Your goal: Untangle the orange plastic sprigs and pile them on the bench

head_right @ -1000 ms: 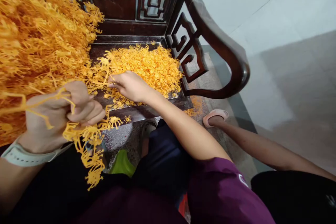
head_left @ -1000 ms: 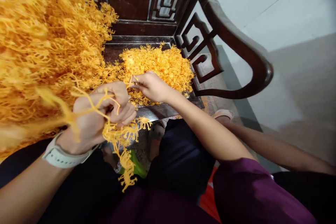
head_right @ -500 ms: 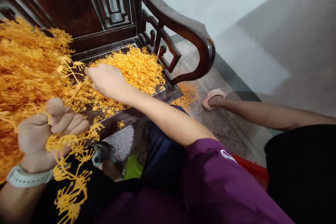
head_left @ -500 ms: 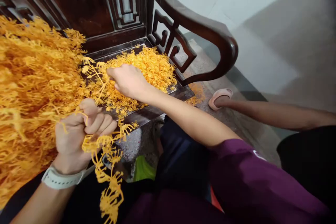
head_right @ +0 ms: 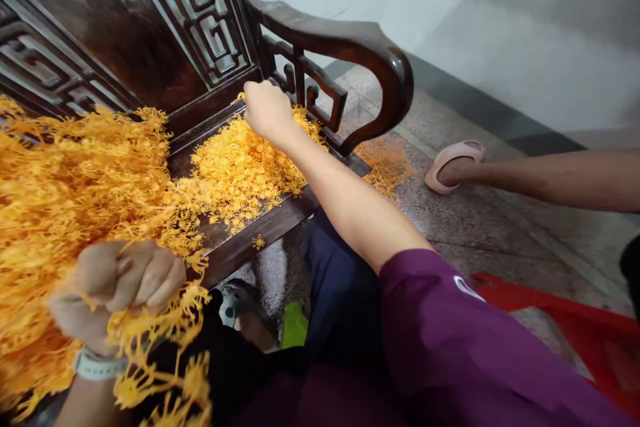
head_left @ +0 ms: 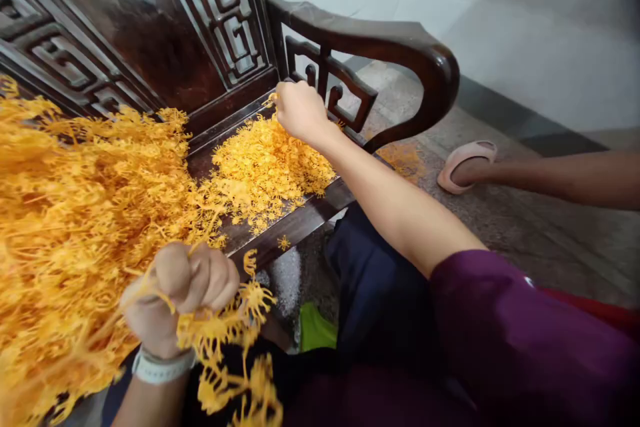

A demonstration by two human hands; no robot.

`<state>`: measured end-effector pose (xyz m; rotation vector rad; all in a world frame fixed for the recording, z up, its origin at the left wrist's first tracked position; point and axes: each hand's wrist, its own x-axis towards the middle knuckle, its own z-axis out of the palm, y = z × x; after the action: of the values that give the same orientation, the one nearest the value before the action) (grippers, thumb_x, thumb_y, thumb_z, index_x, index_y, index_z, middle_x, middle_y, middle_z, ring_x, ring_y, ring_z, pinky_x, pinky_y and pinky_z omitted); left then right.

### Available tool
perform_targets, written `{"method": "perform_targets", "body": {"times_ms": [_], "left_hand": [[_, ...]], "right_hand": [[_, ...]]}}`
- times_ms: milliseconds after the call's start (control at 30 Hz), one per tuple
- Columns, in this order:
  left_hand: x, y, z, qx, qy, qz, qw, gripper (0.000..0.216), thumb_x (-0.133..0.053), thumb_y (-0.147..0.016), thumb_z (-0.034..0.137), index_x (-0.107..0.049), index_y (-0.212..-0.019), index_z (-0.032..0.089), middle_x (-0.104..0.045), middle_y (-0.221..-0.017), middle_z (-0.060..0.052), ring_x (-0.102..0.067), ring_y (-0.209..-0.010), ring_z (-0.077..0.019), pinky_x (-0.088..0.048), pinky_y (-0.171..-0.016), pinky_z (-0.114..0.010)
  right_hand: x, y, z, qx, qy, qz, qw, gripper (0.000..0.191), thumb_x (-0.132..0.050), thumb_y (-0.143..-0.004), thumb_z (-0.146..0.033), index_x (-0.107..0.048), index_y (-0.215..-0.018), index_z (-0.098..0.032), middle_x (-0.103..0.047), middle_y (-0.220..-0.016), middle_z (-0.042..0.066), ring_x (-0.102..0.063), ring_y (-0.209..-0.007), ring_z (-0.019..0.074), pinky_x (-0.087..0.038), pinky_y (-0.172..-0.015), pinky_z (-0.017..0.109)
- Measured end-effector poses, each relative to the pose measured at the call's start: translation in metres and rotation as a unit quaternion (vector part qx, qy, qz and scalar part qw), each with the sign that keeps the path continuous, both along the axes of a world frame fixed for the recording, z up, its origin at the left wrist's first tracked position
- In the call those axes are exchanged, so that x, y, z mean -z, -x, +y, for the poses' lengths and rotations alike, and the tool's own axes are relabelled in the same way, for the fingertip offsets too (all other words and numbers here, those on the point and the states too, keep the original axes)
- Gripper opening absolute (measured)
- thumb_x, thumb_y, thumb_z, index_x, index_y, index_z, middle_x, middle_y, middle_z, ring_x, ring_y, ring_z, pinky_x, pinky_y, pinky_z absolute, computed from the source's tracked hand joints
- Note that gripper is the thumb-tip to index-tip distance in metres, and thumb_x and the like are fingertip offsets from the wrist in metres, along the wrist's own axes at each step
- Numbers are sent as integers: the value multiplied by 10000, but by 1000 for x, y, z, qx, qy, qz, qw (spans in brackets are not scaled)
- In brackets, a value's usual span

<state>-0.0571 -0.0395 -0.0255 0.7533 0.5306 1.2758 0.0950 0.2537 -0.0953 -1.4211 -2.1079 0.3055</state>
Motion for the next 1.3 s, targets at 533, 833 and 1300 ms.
{"method": "perform_targets", "body": {"times_ms": [533, 833, 1300], "left_hand": [[13, 8, 19, 40, 21, 11, 999, 526, -666, -904, 288, -287, -554, 186, -95, -332, 73, -64, -296, -90, -148, -341, -230], [24, 16, 23, 84, -1, -43, 996, 512, -664, -950, 321, -323, -596, 180, -179, -370, 78, -132, -320, -71, -186, -370, -220], [25, 12, 18, 84, -4, -49, 995, 462, -597, -926, 269, -311, -573, 185, -169, -347, 73, -129, -311, -70, -198, -372, -199]], "right_hand": [[9, -10, 0, -187, 138, 215, 949, 218, -533, -841, -60, -742, -879, -110, -639, -750, 54, -536, -715, 166, -461, -737, 341], [11, -19, -1, -147, 78, 141, 976, 194, -562, -836, -35, -730, -867, -126, -695, -825, 69, -633, -809, 211, -489, -829, 368], [29, -20, 12, -187, 71, 12, 980, 71, -677, -843, -142, -747, -854, -133, -706, -946, 120, -640, -1046, 305, -427, -1080, 496]]}}
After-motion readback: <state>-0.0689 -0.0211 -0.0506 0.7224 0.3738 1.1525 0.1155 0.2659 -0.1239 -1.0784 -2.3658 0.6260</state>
